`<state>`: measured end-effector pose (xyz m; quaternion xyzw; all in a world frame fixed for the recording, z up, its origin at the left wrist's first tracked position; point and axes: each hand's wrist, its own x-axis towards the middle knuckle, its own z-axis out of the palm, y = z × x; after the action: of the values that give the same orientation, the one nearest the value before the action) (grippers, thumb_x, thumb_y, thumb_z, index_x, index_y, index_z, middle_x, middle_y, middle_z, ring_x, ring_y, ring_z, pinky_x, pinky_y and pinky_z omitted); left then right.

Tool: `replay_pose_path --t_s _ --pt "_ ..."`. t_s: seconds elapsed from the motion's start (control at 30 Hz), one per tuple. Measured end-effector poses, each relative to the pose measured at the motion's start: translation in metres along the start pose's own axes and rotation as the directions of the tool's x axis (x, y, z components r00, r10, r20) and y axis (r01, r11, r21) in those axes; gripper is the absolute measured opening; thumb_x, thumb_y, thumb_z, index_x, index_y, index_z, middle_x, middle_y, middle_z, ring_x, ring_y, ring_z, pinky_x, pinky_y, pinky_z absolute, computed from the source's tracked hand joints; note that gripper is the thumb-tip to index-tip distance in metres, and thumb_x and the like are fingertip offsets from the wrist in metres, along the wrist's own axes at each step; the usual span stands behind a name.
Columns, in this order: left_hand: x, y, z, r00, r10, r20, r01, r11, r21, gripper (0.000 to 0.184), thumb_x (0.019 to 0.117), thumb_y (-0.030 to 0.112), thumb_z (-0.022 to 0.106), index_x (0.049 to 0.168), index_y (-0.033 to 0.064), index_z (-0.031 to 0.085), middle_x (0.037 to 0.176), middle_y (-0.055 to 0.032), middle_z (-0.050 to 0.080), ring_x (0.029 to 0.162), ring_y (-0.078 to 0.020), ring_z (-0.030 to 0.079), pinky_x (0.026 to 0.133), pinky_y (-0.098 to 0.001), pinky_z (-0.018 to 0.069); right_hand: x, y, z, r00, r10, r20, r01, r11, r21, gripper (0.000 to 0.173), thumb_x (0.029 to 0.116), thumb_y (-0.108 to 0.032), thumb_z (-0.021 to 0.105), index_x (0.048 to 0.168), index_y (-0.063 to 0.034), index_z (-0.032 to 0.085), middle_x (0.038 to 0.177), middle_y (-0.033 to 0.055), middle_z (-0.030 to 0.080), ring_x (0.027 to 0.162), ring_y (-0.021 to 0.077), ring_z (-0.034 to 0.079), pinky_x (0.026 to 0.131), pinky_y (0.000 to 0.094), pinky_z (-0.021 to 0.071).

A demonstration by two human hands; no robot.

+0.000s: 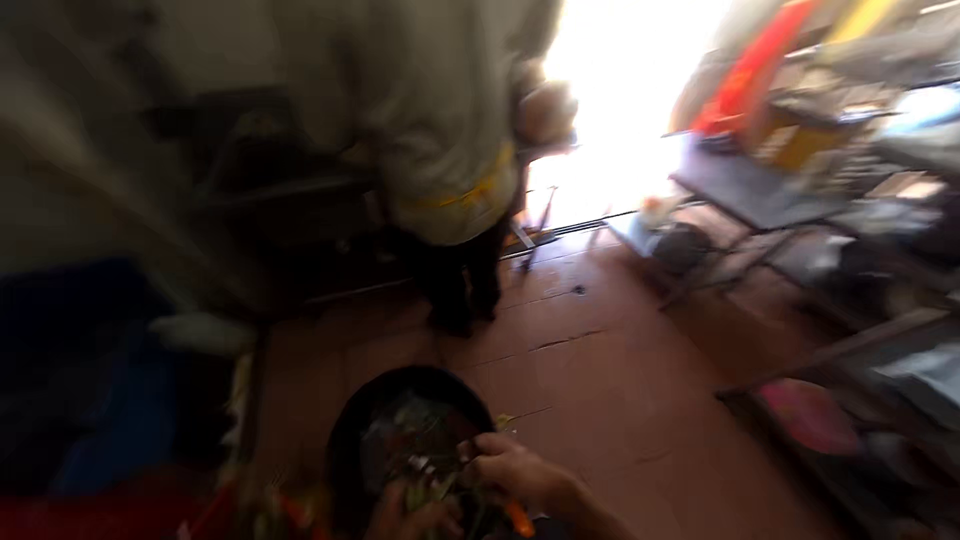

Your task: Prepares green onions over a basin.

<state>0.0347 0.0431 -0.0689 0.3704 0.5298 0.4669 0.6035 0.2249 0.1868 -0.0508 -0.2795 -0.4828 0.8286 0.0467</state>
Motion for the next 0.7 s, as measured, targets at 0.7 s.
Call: replay_pose_path --t_s 0.7 --pt "-0.004 0.0 -0.028 0.971 -0.169 -0.167 0.111 0.943 -0.313 0.079 0.0759 -0.003 0.075 0.143 0.0016 0.033 0.109 -0.007 0.067 0.096 -0.0152 0.069 0.086 -0.032 0.0602 0.067 0.003 0.057 0.99 -0.136 -0.027 0.083 0.741 -0.666 0.039 0.0937 -0.04 0.07 0.115 -0.0082 0.065 0.092 0.0036 0.066 0.08 0.0142 0.064 0.075 0.0364 0.0555"
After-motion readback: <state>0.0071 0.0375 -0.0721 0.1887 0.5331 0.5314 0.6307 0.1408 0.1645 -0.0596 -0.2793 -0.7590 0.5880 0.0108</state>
